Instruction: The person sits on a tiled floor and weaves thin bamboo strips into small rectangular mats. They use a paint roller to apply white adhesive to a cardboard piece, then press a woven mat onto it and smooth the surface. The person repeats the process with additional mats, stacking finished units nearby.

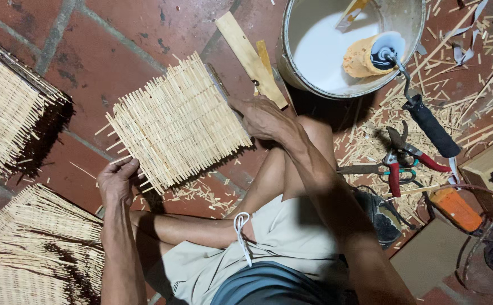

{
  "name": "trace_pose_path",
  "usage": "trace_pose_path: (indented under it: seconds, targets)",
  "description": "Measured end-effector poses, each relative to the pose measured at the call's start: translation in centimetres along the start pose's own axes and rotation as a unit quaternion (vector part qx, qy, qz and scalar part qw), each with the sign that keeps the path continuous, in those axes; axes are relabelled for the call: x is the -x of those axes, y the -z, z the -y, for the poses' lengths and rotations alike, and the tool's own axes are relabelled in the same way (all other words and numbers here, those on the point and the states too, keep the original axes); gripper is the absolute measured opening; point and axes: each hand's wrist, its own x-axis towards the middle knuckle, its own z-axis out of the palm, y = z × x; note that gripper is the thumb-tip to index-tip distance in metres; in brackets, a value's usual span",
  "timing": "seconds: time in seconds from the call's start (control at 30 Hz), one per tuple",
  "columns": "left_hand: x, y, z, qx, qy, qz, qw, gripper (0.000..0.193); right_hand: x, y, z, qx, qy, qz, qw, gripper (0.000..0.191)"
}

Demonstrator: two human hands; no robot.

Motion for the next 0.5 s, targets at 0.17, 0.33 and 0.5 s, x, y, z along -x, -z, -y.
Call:
trace_pose_path:
  seconds: [0.17,0.33,0.5]
  targets:
    - [0.01,-0.05,0.08,-0.018,0.005,-0.017,1.000,0.016,0.03,-0.05,0.00,0.023,-0.019,-0.002,1.000,0.074]
    - [-0.37,0.13,0.70,0.000,-0.027,0.006,1.000,0.016,0.47,-0.38,-0.38,-0.013,-0.016,-0.022,1.000,0.070]
    - [-0.37,0.09,0.74,0.005,-0.017,0.009,1.000,0.017,0.82,-0.36,-0.12,-0.025,-0.015,-0.035,0.999,0.067]
